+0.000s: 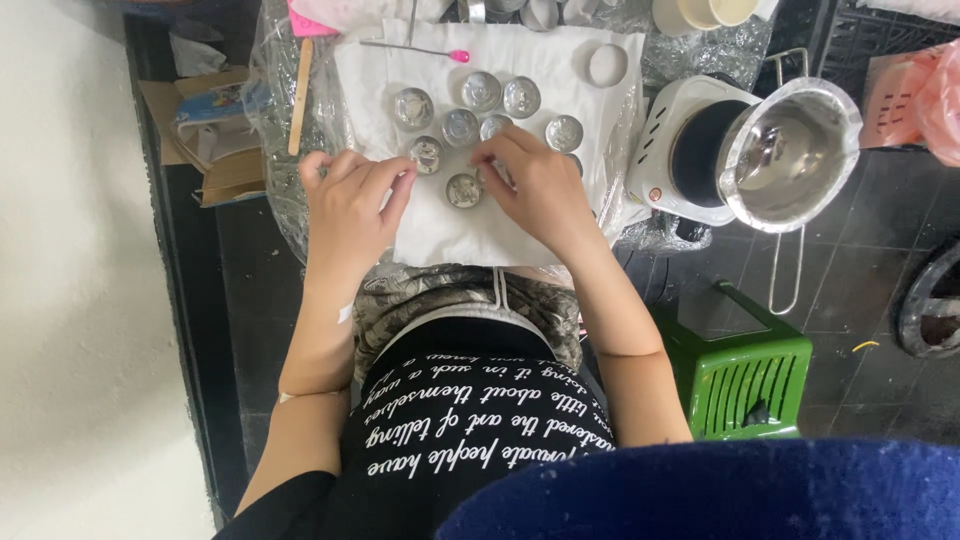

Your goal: Preparing tea light candle containers by placing wicks and pouring melted wax.

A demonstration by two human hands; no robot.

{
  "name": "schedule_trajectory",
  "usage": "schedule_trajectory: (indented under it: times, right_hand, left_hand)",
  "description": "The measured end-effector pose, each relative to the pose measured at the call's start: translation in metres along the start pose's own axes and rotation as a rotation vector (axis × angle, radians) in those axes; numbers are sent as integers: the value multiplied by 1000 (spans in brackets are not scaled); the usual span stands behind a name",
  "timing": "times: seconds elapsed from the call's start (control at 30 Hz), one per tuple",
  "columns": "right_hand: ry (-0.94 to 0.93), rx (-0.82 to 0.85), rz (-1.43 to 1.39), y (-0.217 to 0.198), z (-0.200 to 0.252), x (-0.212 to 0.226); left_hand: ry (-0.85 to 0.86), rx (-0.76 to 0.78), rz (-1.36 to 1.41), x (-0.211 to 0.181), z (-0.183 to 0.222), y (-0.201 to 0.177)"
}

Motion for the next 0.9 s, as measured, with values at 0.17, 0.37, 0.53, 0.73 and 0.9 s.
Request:
schedule_trajectory:
  times: [0.17, 0.37, 0.53, 0.73, 0.9]
  right_hand:
    - [22, -25, -3, -8, -11, -2]
    - [31, -230, 117, -21, -31, -18]
    - [2, -237, 186, -11, -44, -24]
    - [-25, -207, 235, -2, -47, -27]
    - [-2, -194, 254, -1, -47, -29]
  left_hand:
    - [-12, 3, 5, 0, -1, -3]
    - [5, -5, -2, -2, -1, -3]
    - [11, -1, 5, -2, 1, 0]
    - [13, -7, 7, -1, 2, -2]
    - [1, -3, 12, -1, 2, -3]
Point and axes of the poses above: each hand's wrist, its own z-axis away from the middle knuckle, its own y-axis out of the palm, x = y × z, the point moved 9 cm from there along -z, towards the middle knuckle
